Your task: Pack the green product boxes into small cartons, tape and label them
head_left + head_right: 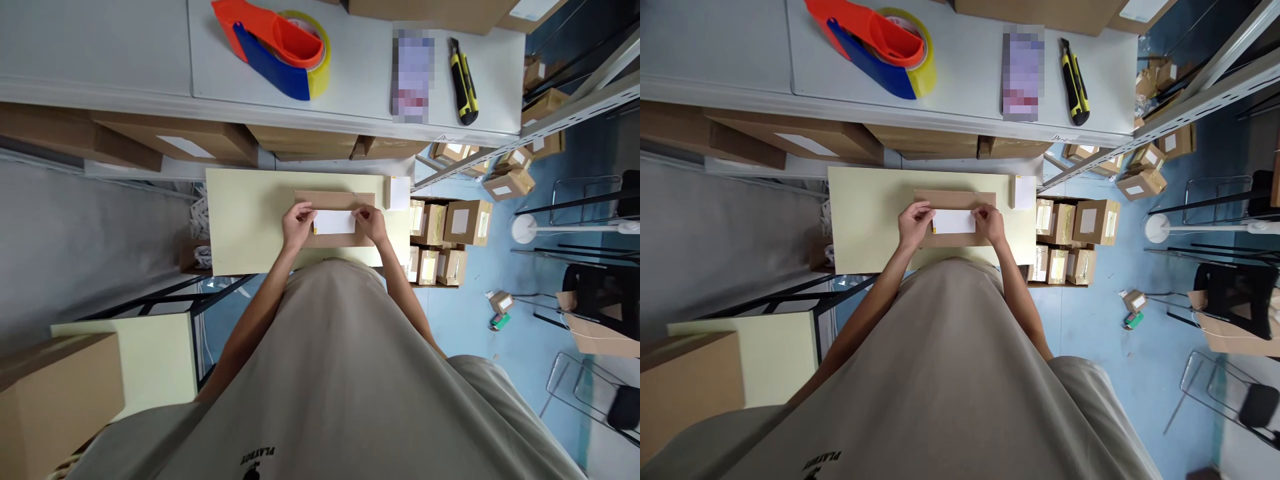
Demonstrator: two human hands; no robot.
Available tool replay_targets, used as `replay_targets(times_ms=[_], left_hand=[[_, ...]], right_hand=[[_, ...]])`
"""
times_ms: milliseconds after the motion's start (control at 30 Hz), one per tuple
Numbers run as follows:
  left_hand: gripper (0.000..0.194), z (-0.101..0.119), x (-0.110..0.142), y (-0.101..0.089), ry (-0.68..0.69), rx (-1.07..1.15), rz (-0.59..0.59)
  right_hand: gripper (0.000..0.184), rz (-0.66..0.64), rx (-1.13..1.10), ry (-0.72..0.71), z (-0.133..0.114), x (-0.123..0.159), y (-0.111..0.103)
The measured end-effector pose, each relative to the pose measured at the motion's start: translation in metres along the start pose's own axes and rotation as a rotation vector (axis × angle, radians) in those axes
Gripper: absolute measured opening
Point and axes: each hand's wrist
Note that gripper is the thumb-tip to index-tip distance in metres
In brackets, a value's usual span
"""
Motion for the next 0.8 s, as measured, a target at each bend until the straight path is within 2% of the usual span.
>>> replay_targets(times_ms=[567, 733, 800], left_hand=[[0.019, -0.005, -0.001, 0.009, 0.046, -0.187, 0.073], [0.018, -0.003, 0.002, 0.010, 0.092, -0.266, 0.075], [0.018, -0.001, 0.004, 0.010, 0.115, -0.304, 0.082]], right_hand=[[0.013, 0.085, 0.249, -0.030, 0.004, 0.001, 0.020], [0.017, 0.134, 0.292, 0.018, 0.007, 0.004, 0.031], [0.028, 0.138, 0.293, 0.042, 0.008, 0.004, 0.032]])
Point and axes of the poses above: each hand's wrist, its own x-axis away from the middle knuckle, its own y-axis out of the palm, z = x × y, and after that the axes turned 6 degrees about z, right-handed
